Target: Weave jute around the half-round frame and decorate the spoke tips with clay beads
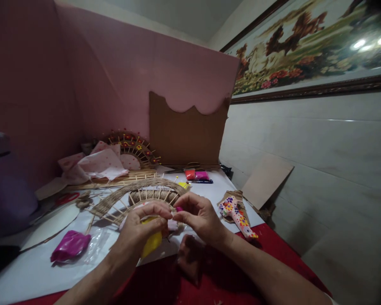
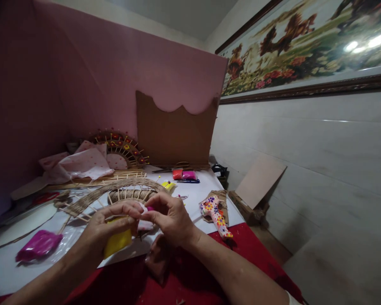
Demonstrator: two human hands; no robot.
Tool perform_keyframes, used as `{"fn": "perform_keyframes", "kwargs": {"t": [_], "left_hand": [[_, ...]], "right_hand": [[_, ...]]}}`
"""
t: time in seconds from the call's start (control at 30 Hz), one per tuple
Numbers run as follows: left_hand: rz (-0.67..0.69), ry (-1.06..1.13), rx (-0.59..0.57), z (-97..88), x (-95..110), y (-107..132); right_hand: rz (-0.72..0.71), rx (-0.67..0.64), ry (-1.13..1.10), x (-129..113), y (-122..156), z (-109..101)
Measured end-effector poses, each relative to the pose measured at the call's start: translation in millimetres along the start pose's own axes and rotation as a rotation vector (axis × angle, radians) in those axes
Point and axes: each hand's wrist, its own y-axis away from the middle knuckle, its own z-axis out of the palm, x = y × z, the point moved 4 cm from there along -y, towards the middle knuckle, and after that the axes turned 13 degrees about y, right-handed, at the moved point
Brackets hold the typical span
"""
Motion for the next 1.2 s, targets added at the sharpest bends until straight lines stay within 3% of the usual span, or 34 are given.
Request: {"fn": "perform_keyframes", "kwargs": {"t": [0.27, 0.4, 0.53, 0.97, 1.2], "left_hand": [[-0.093, -0.225, -0.029, 9.2, -9, -2], [-0.124, -0.133, -0.016, 7.9, -8, 0], [-0.124, -0.067, -0.002, 6.4, -3, -1], [-0.112, -0.094, -0.066, 9.9, -4, -3], [-0.097, -0.164, -0.047, 7.2, -4, -3]], "right_hand": [[-0.151, -0.064, 0.363, -4, 8, 4], [-0.126, -0.102, 0.326, -3, 7, 3], [-0.127, -0.017, 0.353, -1, 5, -1], [-0.297, 0.009, 0.433, -10, 5, -3], [-0.357, -0.052, 0.466, -13, 7, 0]]}}
